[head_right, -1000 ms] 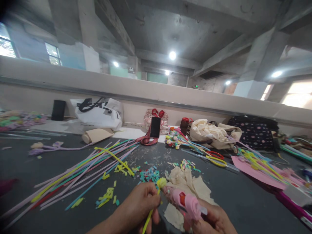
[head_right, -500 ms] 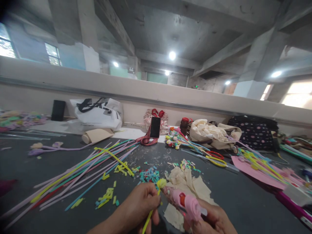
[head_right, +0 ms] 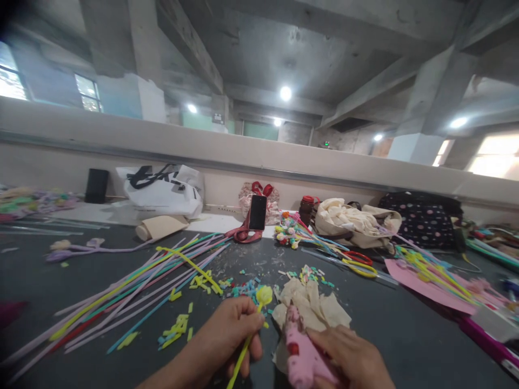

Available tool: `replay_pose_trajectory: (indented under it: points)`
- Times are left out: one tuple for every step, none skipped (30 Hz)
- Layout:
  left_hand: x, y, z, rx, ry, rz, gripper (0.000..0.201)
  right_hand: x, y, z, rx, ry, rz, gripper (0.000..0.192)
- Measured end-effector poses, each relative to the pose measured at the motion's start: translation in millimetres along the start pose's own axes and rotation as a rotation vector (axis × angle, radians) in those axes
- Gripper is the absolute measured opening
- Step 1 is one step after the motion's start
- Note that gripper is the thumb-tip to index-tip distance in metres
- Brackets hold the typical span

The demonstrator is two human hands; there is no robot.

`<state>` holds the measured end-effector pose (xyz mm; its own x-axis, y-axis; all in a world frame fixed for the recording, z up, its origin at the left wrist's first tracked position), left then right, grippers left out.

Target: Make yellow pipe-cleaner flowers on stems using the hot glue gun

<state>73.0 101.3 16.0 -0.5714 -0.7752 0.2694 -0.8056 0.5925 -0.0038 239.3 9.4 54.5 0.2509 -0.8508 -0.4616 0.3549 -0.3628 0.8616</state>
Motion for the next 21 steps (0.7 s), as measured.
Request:
replay_pose_trajectory:
  points:
    - [1,-0.3,-1,0.019,0.001,0.009,0.01,-1,-9,4,0.075,0.065,0.044,0.032]
    - [2,-1.0,-2,0.04,0.003,0.025,0.012,-2,-17,6,0.145,0.118,0.087,0.03]
    - [3,-1.8,-3,0.061,0.003,0.042,0.014,-2,-23,8,0.211,0.158,0.117,0.029]
    - [4,-2.8,-4,0.081,0.004,0.063,0.015,-2,-27,10,0.272,0.188,0.134,0.029]
    - [5,-3.9,-4,0.104,0.004,0.085,0.016,-2,-30,11,0.325,0.211,0.139,0.031]
    - [6,-5.2,-4,0.128,0.008,0.106,0.016,-2,-29,13,0.365,0.235,0.132,0.033]
    - [7,-6.7,-4,0.149,0.016,0.125,0.017,-3,-27,16,0.387,0.248,0.115,0.034]
    - [8,-8.4,-4,0.169,0.023,0.144,0.018,-3,-23,19,0.384,0.258,0.086,0.033]
    - [9,-10.7,-4,0.188,0.03,0.166,0.019,-4,-18,23,0.351,0.254,0.053,0.03]
    - [10,-13.3,-4,0.207,0.037,0.192,0.02,-5,-14,28,0.285,0.239,0.026,0.025]
    - [12,-16.1,-4,0.227,0.043,0.218,0.021,-7,-9,32,0.196,0.213,-0.003,0.02]
    - [14,-19.1,-5,0.246,0.048,0.248,0.022,-9,-7,35,0.089,0.167,-0.015,0.017]
    - [16,-22.2,-5,0.262,0.054,0.279,0.024,-11,-6,38,-0.015,0.117,-0.02,0.015]
    - [18,-24.9,-5,0.274,0.06,0.307,0.026,-13,-6,40,-0.102,0.061,-0.026,0.014]
    - [19,-27.0,-6,0.282,0.063,0.328,0.028,-14,-8,40,-0.172,-0.001,-0.027,0.013]
    - [21,-28.6,-6,0.283,0.065,0.345,0.03,-15,-10,40,-0.223,-0.054,-0.032,0.012]
    - [22,-29.8,-6,0.281,0.068,0.361,0.031,-16,-13,40,-0.262,-0.099,-0.039,0.012]
    - [23,-30.8,-6,0.277,0.073,0.375,0.033,-16,-16,39,-0.295,-0.137,-0.046,0.011]
    - [23,-31.4,-6,0.273,0.077,0.387,0.034,-16,-18,38,-0.325,-0.17,-0.057,0.011]
    - [23,-31.8,-6,0.266,0.076,0.397,0.035,-15,-20,36,-0.359,-0.203,-0.071,0.013]
    - [23,-32.0,-6,0.259,0.072,0.402,0.036,-15,-23,35,-0.399,-0.239,-0.079,0.014]
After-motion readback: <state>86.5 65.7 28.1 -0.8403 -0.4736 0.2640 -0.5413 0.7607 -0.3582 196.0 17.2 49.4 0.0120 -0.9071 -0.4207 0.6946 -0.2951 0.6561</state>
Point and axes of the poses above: each hand's wrist, its own x-axis away from the middle knuckle, its own y-axis out of the back of the hand, z = x × y, the point moved 5 cm from there along -x, towards the middle knuckle, and after that the axes turned 3 degrees about x, right-handed, at the moved point
